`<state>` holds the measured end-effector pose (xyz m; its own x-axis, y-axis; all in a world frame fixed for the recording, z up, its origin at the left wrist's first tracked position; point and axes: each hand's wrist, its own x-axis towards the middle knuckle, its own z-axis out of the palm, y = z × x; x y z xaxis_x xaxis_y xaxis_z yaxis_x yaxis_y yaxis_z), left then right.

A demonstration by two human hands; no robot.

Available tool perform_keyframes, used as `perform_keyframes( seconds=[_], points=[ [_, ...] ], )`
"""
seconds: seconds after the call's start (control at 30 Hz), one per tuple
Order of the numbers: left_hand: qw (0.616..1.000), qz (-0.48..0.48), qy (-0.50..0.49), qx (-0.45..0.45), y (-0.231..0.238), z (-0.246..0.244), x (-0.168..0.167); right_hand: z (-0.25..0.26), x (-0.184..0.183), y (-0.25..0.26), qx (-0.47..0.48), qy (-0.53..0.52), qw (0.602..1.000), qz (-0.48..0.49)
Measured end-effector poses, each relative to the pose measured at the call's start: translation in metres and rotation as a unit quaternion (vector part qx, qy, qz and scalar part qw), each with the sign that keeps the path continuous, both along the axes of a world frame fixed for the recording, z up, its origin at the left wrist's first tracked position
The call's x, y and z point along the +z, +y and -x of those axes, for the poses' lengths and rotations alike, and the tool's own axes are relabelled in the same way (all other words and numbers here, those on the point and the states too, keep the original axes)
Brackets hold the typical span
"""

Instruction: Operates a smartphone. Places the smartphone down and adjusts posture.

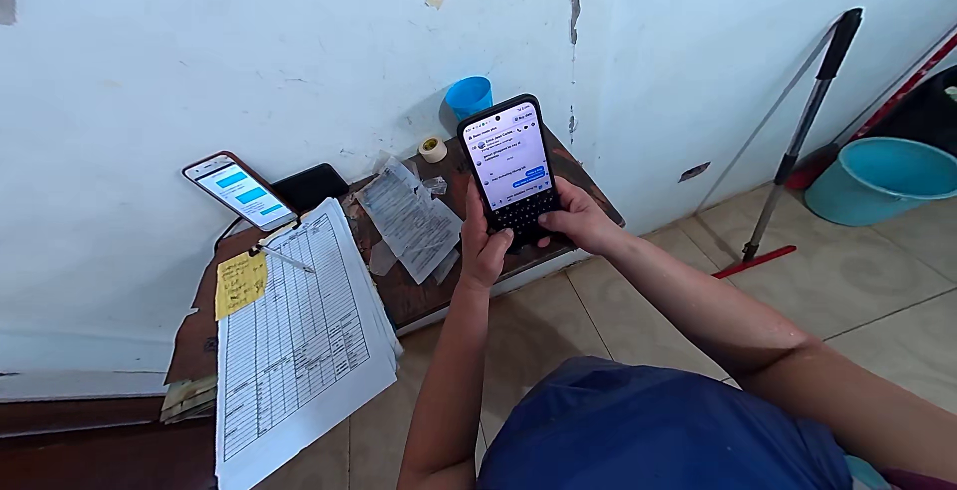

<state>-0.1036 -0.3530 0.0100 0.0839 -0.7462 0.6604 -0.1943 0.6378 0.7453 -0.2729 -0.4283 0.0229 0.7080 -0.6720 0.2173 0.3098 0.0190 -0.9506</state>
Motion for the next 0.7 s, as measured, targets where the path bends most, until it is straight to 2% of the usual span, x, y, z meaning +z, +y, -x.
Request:
perform_keyframes(
  seconds=[0.27, 0.7],
  points=[
    [1.0, 0.009, 0.006, -0.001, -0.0003, 0.0, -0.0002, 0.0022, 0.0047, 0.0034, 0.002, 0.032, 0.999, 0.032],
    [1.0, 0.005, 0.011, -0.003, 0.0003, 0.0009, 0.0006, 0.0008, -0.0012, 0.0001, 0.008, -0.002, 1.0, 0.003]
  ],
)
